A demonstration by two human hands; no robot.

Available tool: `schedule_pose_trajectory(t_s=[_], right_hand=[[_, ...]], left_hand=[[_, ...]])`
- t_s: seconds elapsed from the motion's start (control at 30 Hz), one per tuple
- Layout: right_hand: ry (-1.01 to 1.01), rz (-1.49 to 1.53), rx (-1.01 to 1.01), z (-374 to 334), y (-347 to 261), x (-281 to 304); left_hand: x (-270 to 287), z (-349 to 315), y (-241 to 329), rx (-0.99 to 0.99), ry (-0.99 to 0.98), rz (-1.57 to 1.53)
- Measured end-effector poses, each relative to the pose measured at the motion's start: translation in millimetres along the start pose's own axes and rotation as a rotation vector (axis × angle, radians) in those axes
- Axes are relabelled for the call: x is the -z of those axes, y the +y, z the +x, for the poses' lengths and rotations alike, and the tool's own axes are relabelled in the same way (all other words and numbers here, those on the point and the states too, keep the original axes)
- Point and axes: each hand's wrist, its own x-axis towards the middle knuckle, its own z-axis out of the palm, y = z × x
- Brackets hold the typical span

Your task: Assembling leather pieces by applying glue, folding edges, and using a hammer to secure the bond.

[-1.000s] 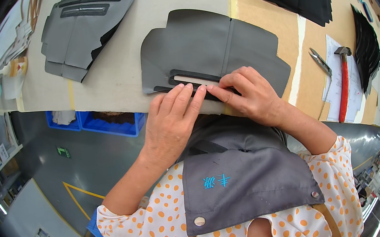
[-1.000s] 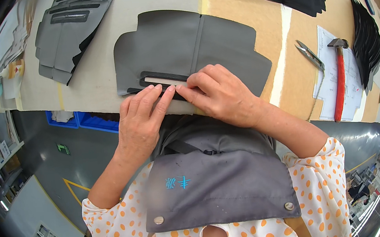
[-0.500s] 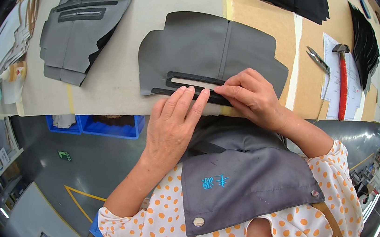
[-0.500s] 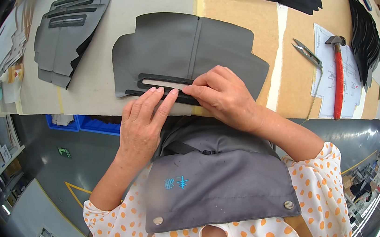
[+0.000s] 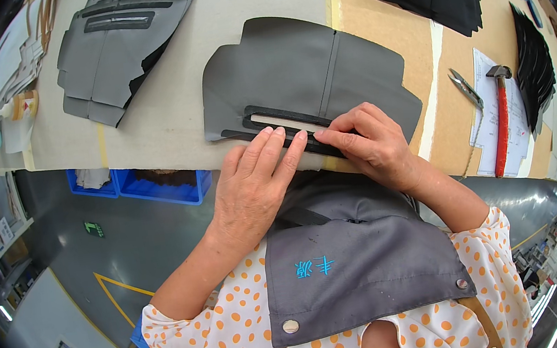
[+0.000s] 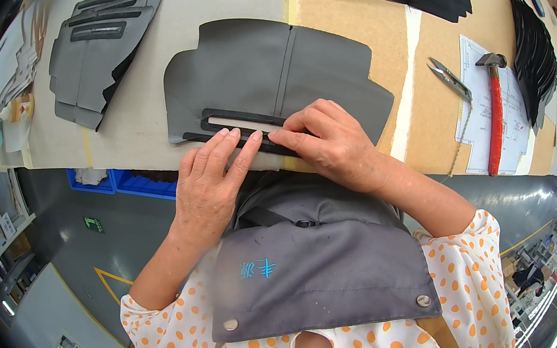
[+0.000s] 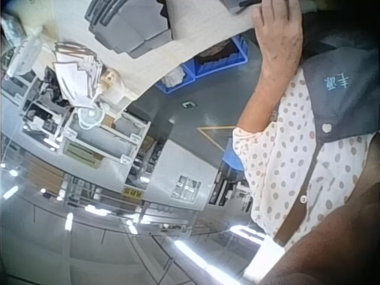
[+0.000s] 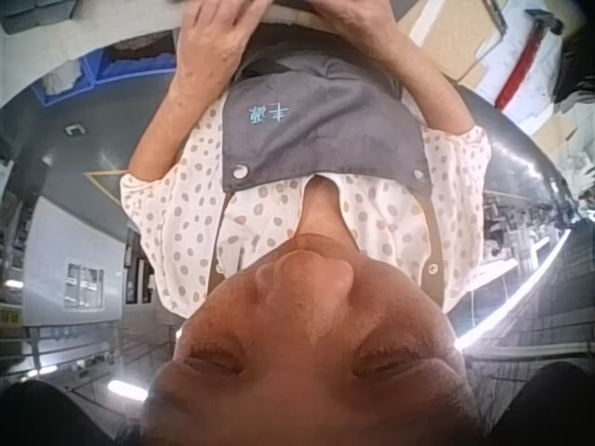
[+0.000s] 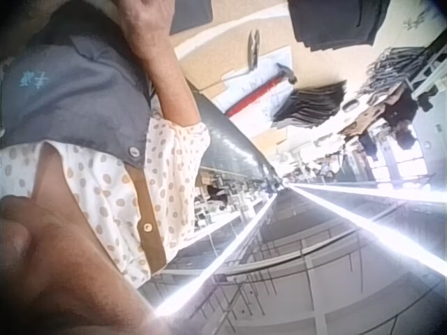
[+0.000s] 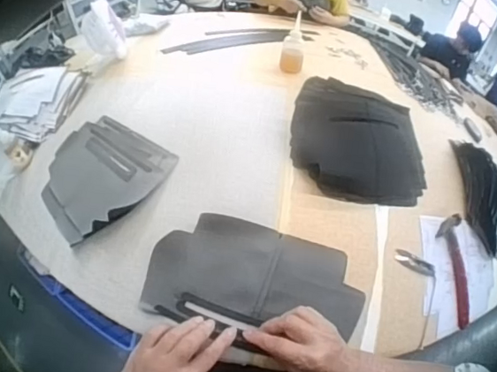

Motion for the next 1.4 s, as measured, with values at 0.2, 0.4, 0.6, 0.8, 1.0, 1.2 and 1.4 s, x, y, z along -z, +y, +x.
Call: schedule_pose_trajectory(t_s=[0.2, 0.4, 0.6, 0.8, 1.0, 1.2, 1.4], right_hand=[[-0.039, -0.012, 0.037, -2.0, 2.7, 1.6], [-0.073, -0.066, 0.091, -3.3, 2.9, 2.6], [-0.064, -0.075, 0.106, -4.0, 2.4, 3.2], [-0.065, -0.002, 0.023, -2.2, 1.7, 3.2], [-0.054, 0.007, 0.018, -3.3, 2.5, 4.4], [-0.073, -0.005, 0.052, -3.7, 2.6, 6.6], [-0.077, -0.007, 0.022, -4.4, 0.0, 6.1]], left_hand=[[0.6, 0.1, 0.2, 0.004, -0.013, -0.001], [0.6, 0.2, -0.2, -0.005, -0.006, 0.001], [0.3, 1.3, 1.9, 0.003, 0.016, -0.023], [2.2, 1.2, 3.0, 0.013, -0.022, -0.006], [2.3, 2.2, 1.3, -0.03, -0.01, 0.029], [3.6, 0.6, 4.5, 0.018, -0.039, -0.001], [1.3, -1.8, 5.7, 0.022, -0.043, 0.008]])
